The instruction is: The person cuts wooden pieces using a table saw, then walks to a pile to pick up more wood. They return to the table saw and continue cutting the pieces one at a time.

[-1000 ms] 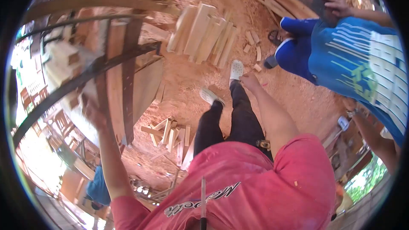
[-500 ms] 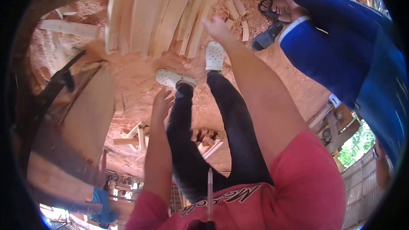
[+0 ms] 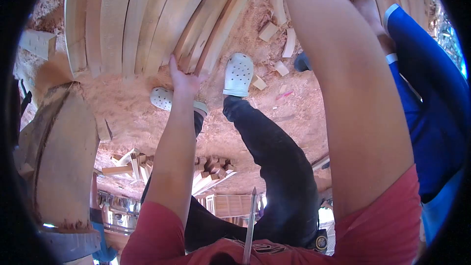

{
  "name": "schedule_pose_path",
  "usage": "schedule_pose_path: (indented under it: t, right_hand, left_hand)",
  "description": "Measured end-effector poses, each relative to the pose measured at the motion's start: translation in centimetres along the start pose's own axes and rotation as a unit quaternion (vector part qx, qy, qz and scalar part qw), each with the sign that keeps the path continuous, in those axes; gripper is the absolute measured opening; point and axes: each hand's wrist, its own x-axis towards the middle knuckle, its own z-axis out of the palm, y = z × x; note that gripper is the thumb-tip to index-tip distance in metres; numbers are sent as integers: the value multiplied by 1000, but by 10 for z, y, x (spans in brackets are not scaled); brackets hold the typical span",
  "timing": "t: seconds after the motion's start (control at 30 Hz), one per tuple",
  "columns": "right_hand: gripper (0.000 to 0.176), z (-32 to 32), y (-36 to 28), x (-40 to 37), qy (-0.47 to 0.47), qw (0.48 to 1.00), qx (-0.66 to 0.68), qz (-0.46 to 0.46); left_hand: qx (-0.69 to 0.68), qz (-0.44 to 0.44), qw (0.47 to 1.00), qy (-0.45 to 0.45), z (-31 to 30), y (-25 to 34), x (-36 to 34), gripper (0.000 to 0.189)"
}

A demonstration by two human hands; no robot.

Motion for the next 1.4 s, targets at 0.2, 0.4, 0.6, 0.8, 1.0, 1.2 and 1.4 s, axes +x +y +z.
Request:
schedule_pose_path:
  t: [0.2,0.4,0.6,0.8,1.0,1.2,1.4]
  right_hand:
    - [67,61,27,-83,33,997,-12,-62]
    - [60,61,43,-91,43,992,91,-69]
    - [90,65,35,-134,106,994,3,-16]
    - [104,77,16,-127,126,990,-53,-25]
    - [82,81,22,-146,201,978,29,-47]
    - [67,77,30,-184,284,958,36,23]
    - [82,71,54,-199,291,942,165,5]
  left_hand:
    - [-4,-2,1000,15,2,0,-1,81]
    - [-63,52,992,100,-10,-11,18,78]
    - [-45,116,990,59,-22,-26,7,78]
    - [-32,46,997,-43,-35,-15,6,83]
    - [-123,20,992,32,-31,-8,2,78]
    - [-52,26,998,-10,-58,-20,-27,65]
    - [-31,-52,997,-37,-68,8,-56,52]
